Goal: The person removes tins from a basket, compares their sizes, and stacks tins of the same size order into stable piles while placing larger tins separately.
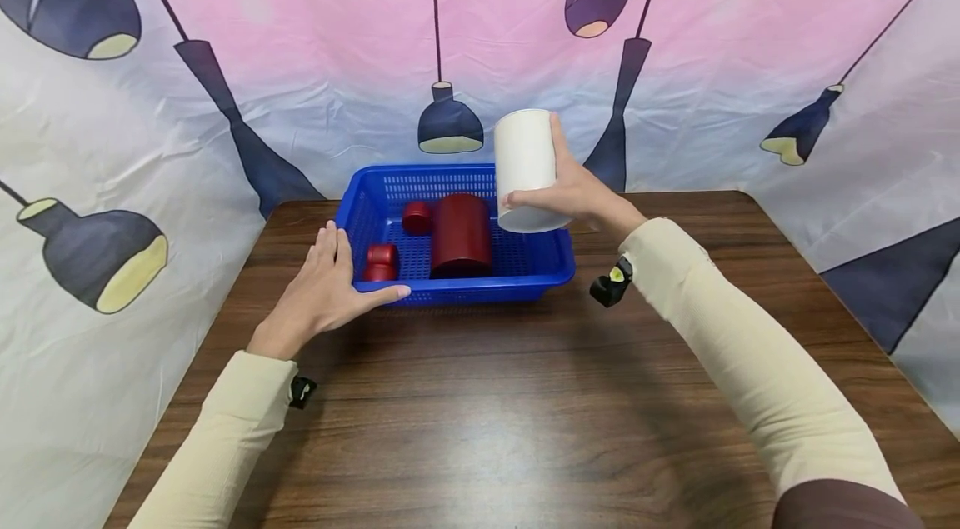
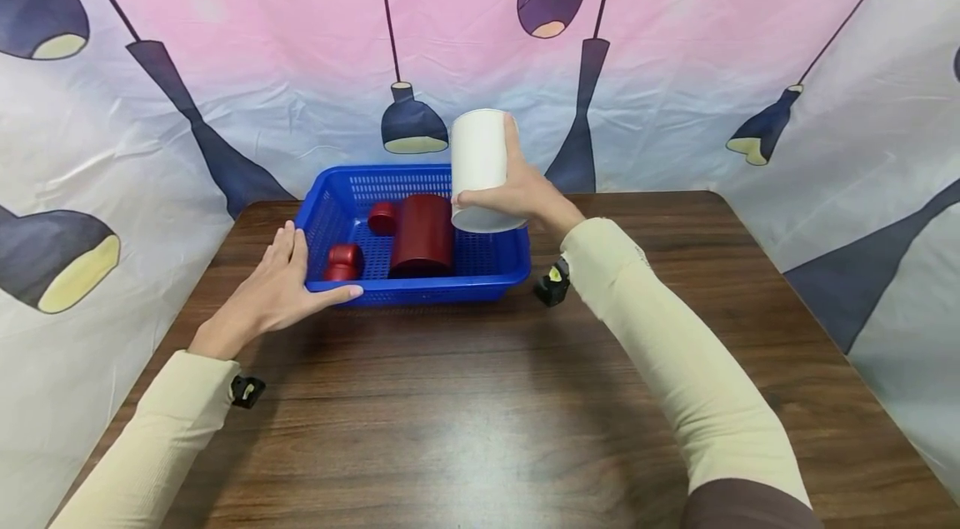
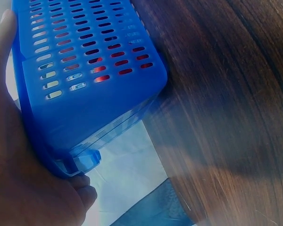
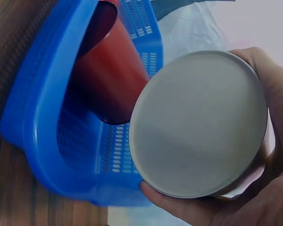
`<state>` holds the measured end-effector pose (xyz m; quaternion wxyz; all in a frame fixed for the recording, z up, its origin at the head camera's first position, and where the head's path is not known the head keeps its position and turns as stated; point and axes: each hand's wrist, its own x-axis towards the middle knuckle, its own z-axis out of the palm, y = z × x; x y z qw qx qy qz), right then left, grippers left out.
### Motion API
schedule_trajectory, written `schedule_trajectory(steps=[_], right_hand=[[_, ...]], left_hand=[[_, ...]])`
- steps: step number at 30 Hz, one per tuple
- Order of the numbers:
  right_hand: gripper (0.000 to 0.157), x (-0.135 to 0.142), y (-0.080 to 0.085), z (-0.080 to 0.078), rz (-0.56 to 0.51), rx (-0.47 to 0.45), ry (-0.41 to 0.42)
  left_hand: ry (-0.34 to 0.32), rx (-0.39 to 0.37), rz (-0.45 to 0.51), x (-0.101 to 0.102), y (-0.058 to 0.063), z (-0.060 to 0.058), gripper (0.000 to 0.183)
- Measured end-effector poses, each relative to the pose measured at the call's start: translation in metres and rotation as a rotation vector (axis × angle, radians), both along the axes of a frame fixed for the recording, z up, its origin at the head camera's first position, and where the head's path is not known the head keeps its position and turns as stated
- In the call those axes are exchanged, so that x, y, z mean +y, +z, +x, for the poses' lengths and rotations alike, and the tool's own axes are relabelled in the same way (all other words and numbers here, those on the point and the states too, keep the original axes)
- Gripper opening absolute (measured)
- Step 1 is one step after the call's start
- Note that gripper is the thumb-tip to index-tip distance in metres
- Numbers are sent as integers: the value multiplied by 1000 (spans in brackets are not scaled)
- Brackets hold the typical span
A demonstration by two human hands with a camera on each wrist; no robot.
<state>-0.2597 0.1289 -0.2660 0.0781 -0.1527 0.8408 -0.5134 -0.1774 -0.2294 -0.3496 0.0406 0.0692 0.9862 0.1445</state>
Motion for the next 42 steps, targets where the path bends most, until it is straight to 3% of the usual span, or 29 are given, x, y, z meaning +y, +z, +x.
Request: schedule_trajectory(steps=[12, 22, 33, 42], right_hand=[[135, 40, 7, -2, 109, 143, -143], [139, 76, -4, 4, 215, 234, -279], [139, 97, -34, 6, 392, 287, -425], [138, 101, -75, 7, 450, 302, -540]], left_hand=[[-2, -2, 4, -1, 0, 1, 135], [2, 0, 0, -1, -1, 1, 135], [-11, 13, 9, -2, -2, 2, 136], [-16, 15, 11, 0, -2, 0, 136]])
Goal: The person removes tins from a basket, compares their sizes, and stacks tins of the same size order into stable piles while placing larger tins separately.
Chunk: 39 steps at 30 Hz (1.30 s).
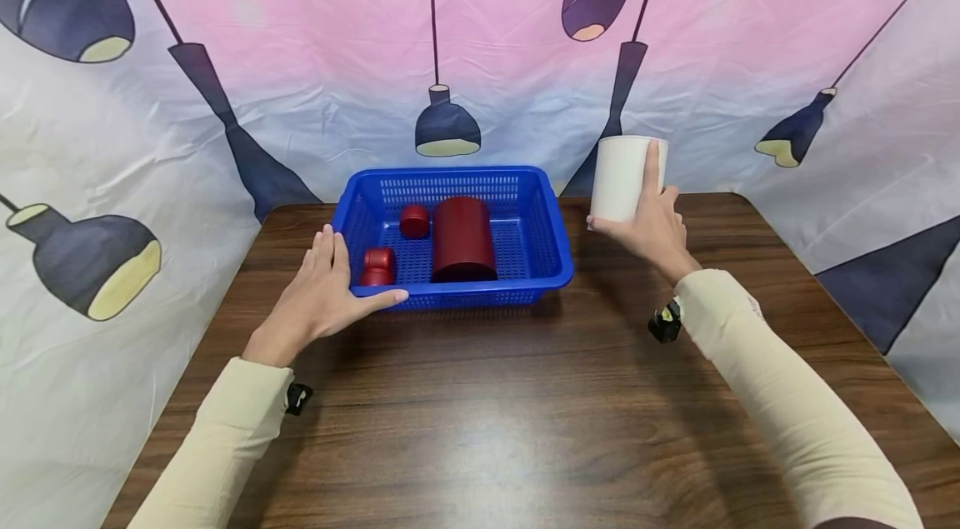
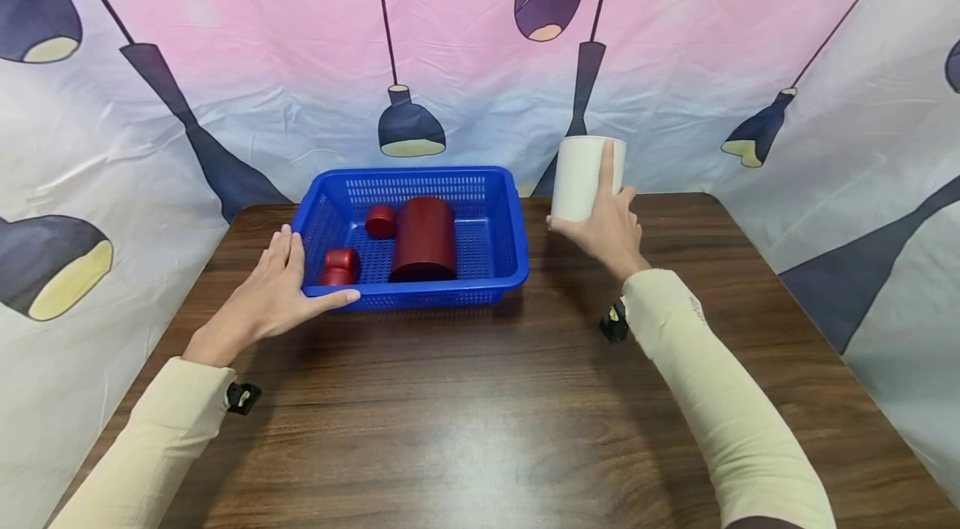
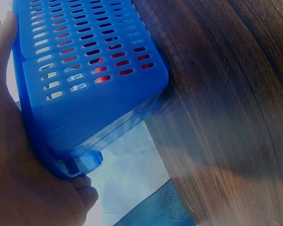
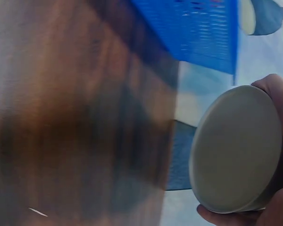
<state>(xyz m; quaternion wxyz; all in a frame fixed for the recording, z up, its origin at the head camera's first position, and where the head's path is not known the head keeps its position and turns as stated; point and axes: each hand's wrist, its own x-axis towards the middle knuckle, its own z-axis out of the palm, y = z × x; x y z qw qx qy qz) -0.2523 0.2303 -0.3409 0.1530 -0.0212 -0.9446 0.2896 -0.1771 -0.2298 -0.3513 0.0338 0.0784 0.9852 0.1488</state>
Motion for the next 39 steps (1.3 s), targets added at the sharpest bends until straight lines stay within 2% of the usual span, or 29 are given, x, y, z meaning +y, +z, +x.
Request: schedule_trajectory(steps=[7, 14, 33, 39], right_hand=[[137, 0, -33, -3, -11, 25, -48], [136, -2, -55, -5, -33, 43, -70], [134, -4, -83, 0, -45, 121, -73], [135, -5, -90, 2, -43, 190, -60]], left_hand=[[0, -4, -3, 0, 1, 0, 136], [4, -5, -5, 1, 2, 1, 136], [10, -13, -14, 1, 2, 0, 137], [12, -15, -14, 1, 2, 0, 137]])
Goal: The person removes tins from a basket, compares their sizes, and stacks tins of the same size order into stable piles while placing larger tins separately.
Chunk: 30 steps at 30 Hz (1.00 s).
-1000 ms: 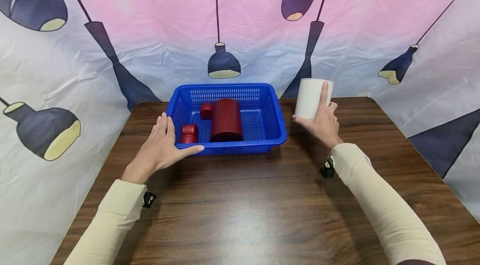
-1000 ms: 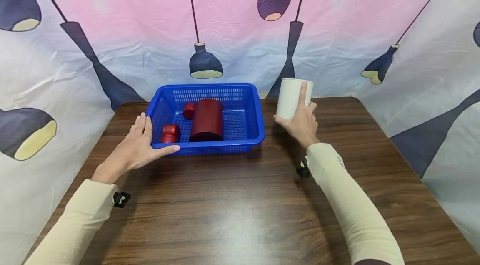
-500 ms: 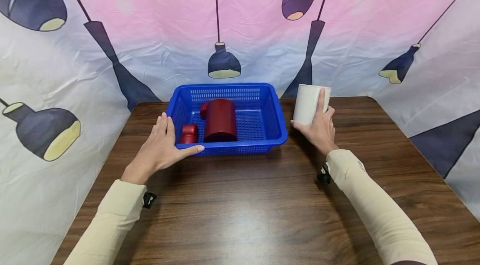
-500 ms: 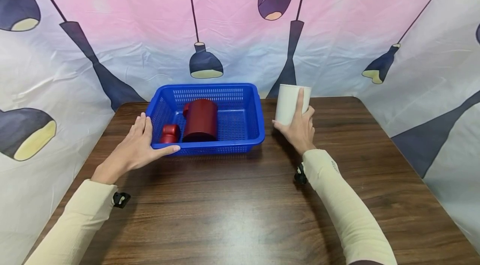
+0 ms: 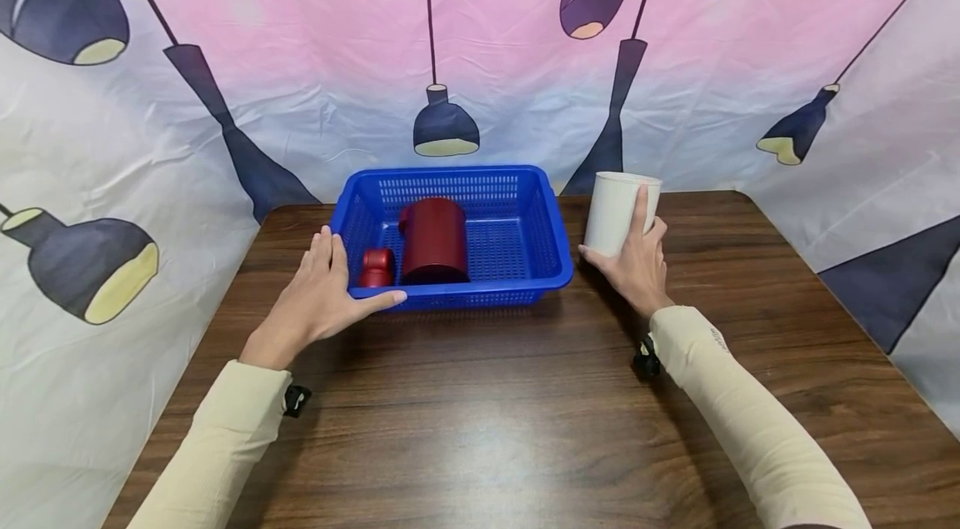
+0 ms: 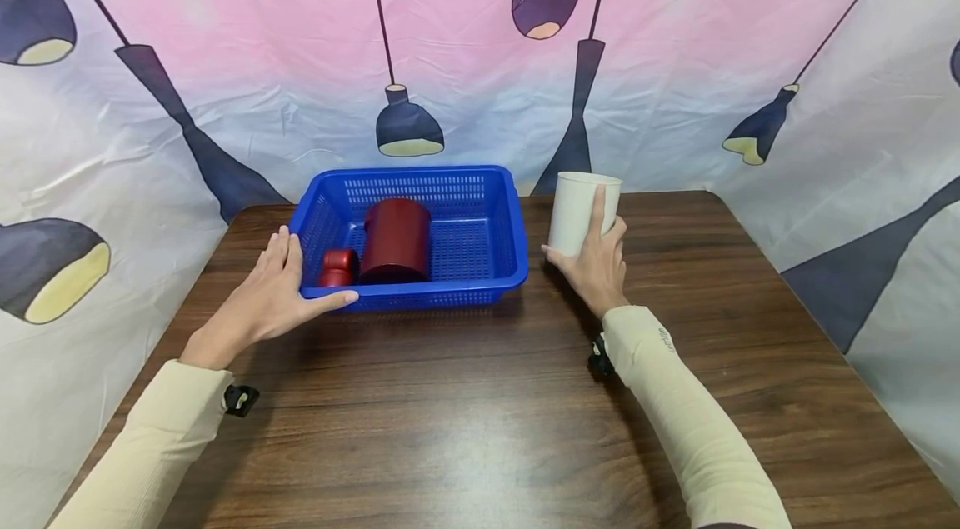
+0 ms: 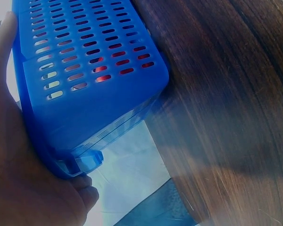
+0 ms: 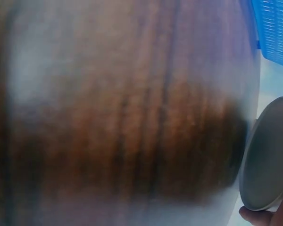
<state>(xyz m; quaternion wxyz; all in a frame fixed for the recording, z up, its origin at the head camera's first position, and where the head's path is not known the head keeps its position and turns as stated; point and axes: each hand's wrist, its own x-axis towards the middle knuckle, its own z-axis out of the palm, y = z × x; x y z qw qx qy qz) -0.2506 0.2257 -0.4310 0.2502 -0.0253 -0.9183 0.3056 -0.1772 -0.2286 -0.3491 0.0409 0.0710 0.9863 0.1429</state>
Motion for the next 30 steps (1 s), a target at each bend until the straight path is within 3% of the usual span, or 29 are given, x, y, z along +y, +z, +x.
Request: schedule_trajectory(steps=[9, 30], right_hand=[[130, 0, -11, 3, 40, 136, 79], [149, 3, -6, 11, -13, 81, 53]], left_hand=[[-3, 2, 2, -1, -1, 0, 136], [-13, 1, -6, -2, -2, -1, 136]])
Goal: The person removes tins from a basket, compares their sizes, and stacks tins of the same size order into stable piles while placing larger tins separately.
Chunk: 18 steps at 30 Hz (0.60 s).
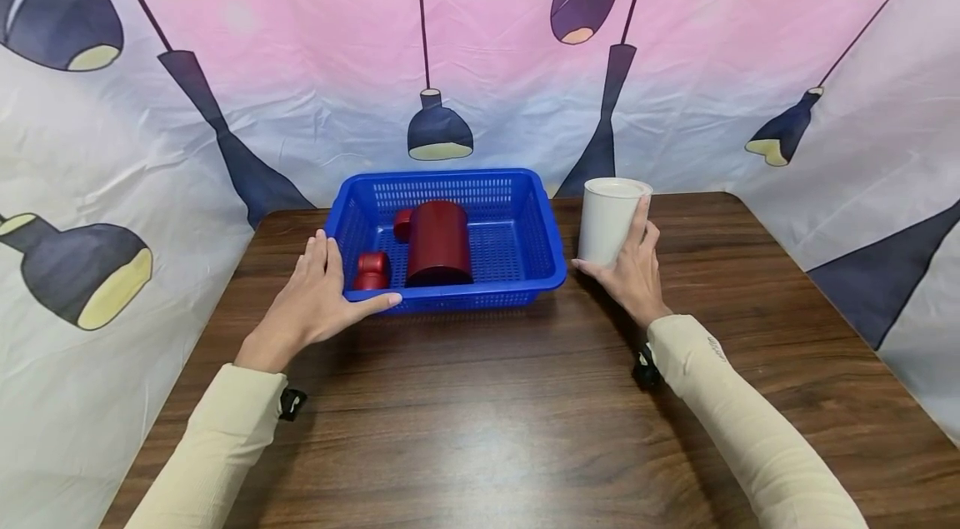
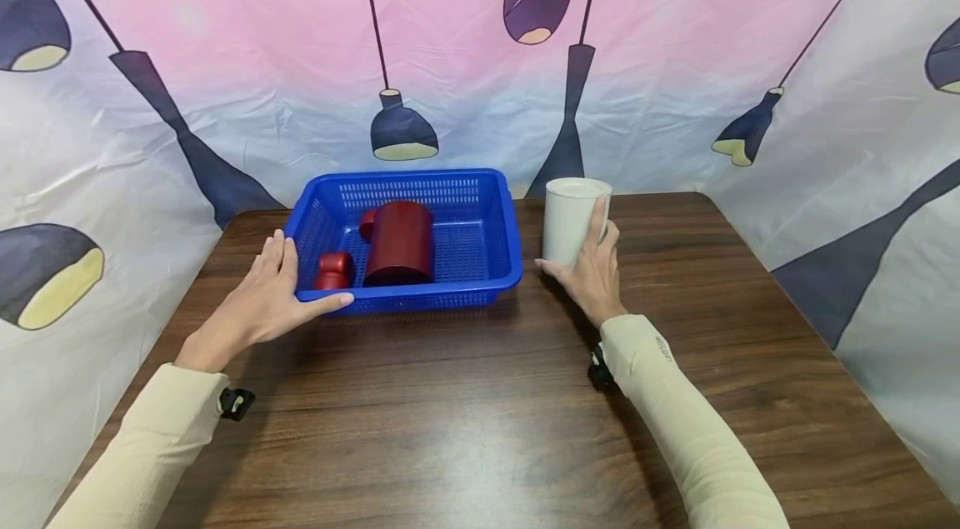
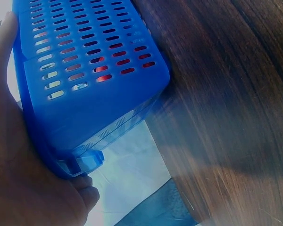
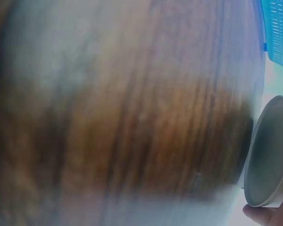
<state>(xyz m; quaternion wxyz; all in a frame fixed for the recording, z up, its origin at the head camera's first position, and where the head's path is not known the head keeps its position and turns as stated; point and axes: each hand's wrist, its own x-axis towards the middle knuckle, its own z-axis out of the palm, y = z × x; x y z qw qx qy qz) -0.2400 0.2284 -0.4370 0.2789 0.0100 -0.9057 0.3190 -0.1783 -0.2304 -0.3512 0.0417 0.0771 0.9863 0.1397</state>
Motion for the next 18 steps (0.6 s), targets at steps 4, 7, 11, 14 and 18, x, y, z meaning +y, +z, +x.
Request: schedule_trajectory(steps=[4, 7, 11, 14, 18], right_hand=[[145, 1, 0, 1, -13, -21, -12], [143, 1, 1, 2, -23, -29, -15], [144, 1, 2, 1, -35, -38, -17], [147, 2, 2, 0, -39, -43, -20], [150, 1, 3, -1, -46, -44, -13]], left_hand=[[3, -6, 6, 0, 0, 0, 136], [5, -8, 8, 0, 0, 1, 136], [3, -4, 6, 0, 0, 1, 136], [0, 0, 6, 0, 0, 1, 136], [0, -1, 6, 0, 0, 0, 136]])
